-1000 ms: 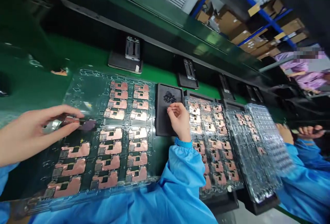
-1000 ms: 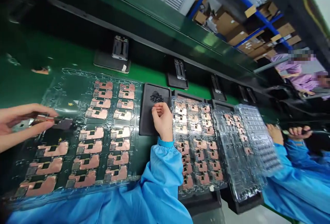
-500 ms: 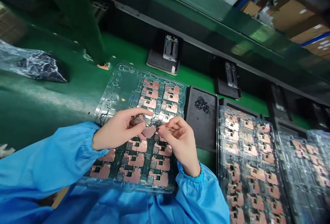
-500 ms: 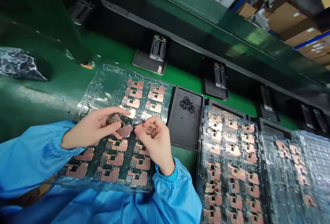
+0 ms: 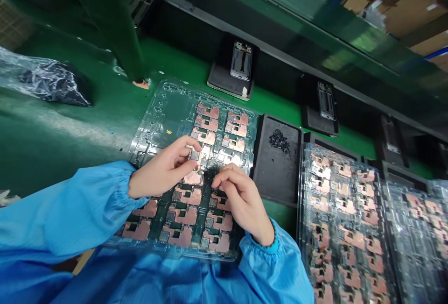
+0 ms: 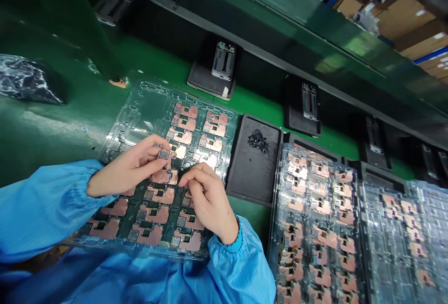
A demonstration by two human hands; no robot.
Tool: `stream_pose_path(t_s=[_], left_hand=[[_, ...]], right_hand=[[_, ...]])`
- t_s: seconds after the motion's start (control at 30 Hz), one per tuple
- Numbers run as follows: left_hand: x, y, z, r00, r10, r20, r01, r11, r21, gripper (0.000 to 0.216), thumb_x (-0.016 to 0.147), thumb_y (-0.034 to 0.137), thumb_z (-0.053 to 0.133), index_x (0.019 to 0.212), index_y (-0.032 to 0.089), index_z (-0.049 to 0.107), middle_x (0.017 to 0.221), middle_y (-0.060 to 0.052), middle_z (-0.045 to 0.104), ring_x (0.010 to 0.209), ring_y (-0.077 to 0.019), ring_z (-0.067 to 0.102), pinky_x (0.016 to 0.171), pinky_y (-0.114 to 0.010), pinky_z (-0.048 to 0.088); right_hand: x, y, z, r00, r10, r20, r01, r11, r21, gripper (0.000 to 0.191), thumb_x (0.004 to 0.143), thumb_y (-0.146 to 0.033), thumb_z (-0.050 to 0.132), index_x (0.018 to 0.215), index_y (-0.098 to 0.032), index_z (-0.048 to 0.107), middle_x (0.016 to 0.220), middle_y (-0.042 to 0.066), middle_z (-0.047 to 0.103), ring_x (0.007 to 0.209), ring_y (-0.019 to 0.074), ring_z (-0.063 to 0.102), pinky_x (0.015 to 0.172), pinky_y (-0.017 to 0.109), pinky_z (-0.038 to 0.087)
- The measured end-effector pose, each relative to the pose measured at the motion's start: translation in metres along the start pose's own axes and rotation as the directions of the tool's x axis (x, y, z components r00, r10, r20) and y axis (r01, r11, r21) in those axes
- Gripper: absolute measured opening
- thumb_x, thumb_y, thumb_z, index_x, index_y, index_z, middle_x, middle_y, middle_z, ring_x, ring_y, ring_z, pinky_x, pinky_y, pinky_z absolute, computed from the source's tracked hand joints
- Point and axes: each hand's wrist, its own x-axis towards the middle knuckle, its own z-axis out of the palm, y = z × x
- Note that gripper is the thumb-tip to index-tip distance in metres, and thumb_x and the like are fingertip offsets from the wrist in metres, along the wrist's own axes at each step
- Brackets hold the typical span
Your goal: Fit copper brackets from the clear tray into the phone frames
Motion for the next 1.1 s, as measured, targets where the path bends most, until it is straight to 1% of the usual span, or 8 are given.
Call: stream_pose_path(t_s=[0.07, 0.17, 0.27, 0.33, 0.43, 0.7, 0.93, 1.1], left_hand=[[0.000, 0.000, 0.002, 1.000, -0.016, 0.019, 0.016, 1.000, -0.007, 0.019, 0.103, 0.027, 0.049, 0.121, 0.024, 0.046, 0.078, 0.002, 0.057, 0.061, -0.0124, 0.059, 0.054, -0.024, 0.050], [-0.001, 0.000, 0.003, 0.996, -0.077, 0.041, 0.079, 0.996, -0.039, 0.020, 0.105, 0.031, 0.047, 0.124, 0.027, 0.046, 0.079, 0.003, 0.052, 0.057, -0.0104, 0.054, 0.048, -0.021, 0.049], [-0.003, -0.001, 0.003, 0.993, -0.074, 0.094, 0.079, 0.995, -0.060, 0.017, 0.106, 0.035, 0.042, 0.118, 0.026, 0.052, 0.086, 0.001, 0.052, 0.062, -0.0112, 0.059, 0.049, -0.021, 0.053], [-0.004, -0.002, 0.004, 0.990, -0.023, 0.141, 0.020, 1.000, 0.022, 0.017, 0.105, 0.032, 0.044, 0.110, 0.024, 0.058, 0.091, 0.000, 0.056, 0.066, -0.0108, 0.061, 0.054, -0.021, 0.055], [-0.005, -0.003, 0.006, 0.981, 0.036, 0.192, -0.068, 0.984, 0.166, 0.012, 0.101, 0.026, 0.052, 0.102, 0.022, 0.063, 0.095, -0.001, 0.058, 0.069, -0.0096, 0.058, 0.056, -0.020, 0.051], [-0.009, 0.006, 0.006, 0.960, 0.089, 0.265, -0.151, 0.962, 0.226, 0.013, 0.100, 0.026, 0.055, 0.091, 0.021, 0.063, 0.082, 0.002, 0.057, 0.063, -0.0096, 0.047, 0.055, -0.023, 0.038], [-0.012, 0.007, 0.007, 0.967, 0.142, 0.209, -0.186, 0.960, 0.209, 0.008, 0.098, 0.024, 0.058, 0.094, 0.022, 0.064, 0.084, 0.002, 0.057, 0.065, -0.0104, 0.048, 0.058, -0.024, 0.040], [-0.012, 0.006, 0.012, 0.986, 0.070, 0.149, -0.082, 0.994, 0.073, 0.006, 0.096, 0.025, 0.061, 0.091, 0.021, 0.063, 0.086, 0.002, 0.058, 0.063, -0.0087, 0.046, 0.054, -0.022, 0.040]], right_hand=[[0.000, 0.001, 0.003, 0.999, 0.022, 0.040, -0.023, 0.999, 0.044, 0.026, 0.103, -0.019, 0.044, 0.088, -0.023, 0.065, 0.088, 0.003, 0.059, 0.082, 0.0186, 0.059, 0.075, 0.033, 0.046], [-0.001, 0.005, 0.009, 0.991, 0.087, 0.105, -0.110, 0.963, 0.246, 0.005, 0.101, -0.027, 0.055, 0.106, -0.025, 0.054, 0.086, 0.000, 0.060, 0.078, 0.0175, 0.062, 0.073, 0.032, 0.050], [-0.001, 0.007, 0.013, 0.985, 0.114, 0.132, -0.156, 0.912, 0.380, 0.026, 0.097, -0.032, 0.066, 0.112, -0.028, 0.044, 0.089, -0.001, 0.065, 0.082, 0.0168, 0.065, 0.078, 0.033, 0.053], [-0.001, 0.007, 0.013, 0.983, 0.139, 0.120, -0.176, 0.901, 0.397, 0.031, 0.096, -0.035, 0.069, 0.110, -0.029, 0.042, 0.089, -0.002, 0.067, 0.083, 0.0166, 0.066, 0.079, 0.033, 0.054], [-0.001, 0.005, 0.012, 0.986, 0.139, 0.097, -0.166, 0.908, 0.385, 0.032, 0.095, -0.037, 0.071, 0.106, -0.028, 0.042, 0.091, -0.001, 0.069, 0.084, 0.0166, 0.067, 0.080, 0.033, 0.055], [-0.004, 0.003, 0.011, 0.982, 0.106, 0.159, -0.165, 0.888, 0.429, 0.034, 0.093, -0.036, 0.076, 0.101, -0.027, 0.044, 0.092, 0.001, 0.072, 0.082, 0.0163, 0.069, 0.080, 0.034, 0.056], [-0.005, -0.001, 0.009, 0.967, 0.155, 0.203, -0.246, 0.780, 0.575, 0.033, 0.092, -0.039, 0.077, 0.097, -0.026, 0.048, 0.094, 0.001, 0.070, 0.082, 0.0158, 0.068, 0.081, 0.034, 0.058], [-0.004, -0.001, 0.011, 0.977, 0.132, 0.169, -0.208, 0.775, 0.597, 0.033, 0.087, -0.033, 0.082, 0.097, -0.026, 0.051, 0.098, 0.001, 0.067, 0.088, 0.0157, 0.065, 0.086, 0.033, 0.056]])
